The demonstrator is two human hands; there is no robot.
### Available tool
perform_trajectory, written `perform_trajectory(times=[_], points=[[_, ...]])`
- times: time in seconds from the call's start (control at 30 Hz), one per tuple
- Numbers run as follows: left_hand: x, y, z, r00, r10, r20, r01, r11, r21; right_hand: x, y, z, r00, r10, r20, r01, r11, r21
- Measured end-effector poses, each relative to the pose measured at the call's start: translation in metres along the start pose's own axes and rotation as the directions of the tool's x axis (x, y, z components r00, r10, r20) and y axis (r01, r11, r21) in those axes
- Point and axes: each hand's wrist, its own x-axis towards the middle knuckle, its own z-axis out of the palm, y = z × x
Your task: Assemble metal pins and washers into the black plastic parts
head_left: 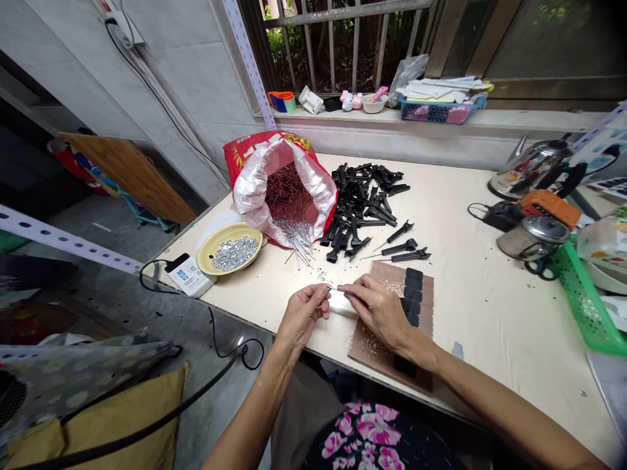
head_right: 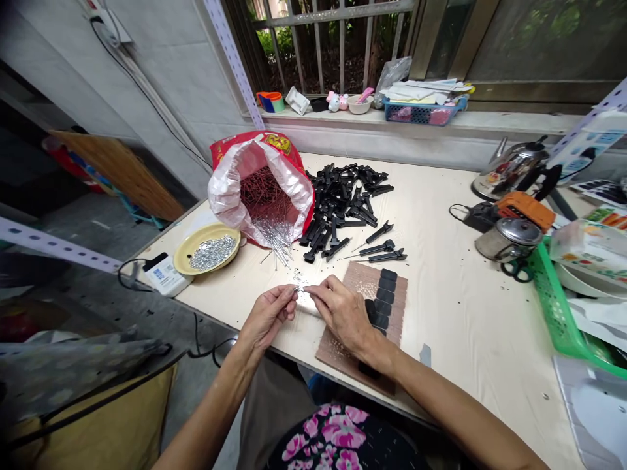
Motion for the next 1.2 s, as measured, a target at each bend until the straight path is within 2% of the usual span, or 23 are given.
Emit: perform_trajectory(times=[0.3,0.7,0.83,1.03,1.2], points=[[0.0,0.001,0.008,0.997,0.076,-0.024,-0.072,0.988,0.138,-0.005,-0.003,-0.008,1.0,0.018,-0.001,-0.018,0.991,-0.129],[0.0,-0.001,0.014,0.999,0.033,-0.018,-0.031,0.994,0.106,-0.009,-0.001,-0.007,0.999,-0.013,-0.029,0.006,0.978,-0.207],[0.0,-0.004,0.017,0.996,0.083,-0.043,-0.074,0.983,0.166,-0.012,-0.002,-0.004,0.997,0.015,-0.071,-0.031,0.973,-0.227],[0.0,-0.016,0.021,0.976,0.202,-0.076,-0.178,0.953,0.244,-0.014,-0.003,0.003,0.991,-0.005,-0.132,-0.045,0.926,-0.374],[0.0,-0.016,0.025,0.978,0.186,-0.093,-0.162,0.961,0.225,-0.014,-0.001,0.001,0.987,-0.008,-0.158,-0.052,0.925,-0.376]])
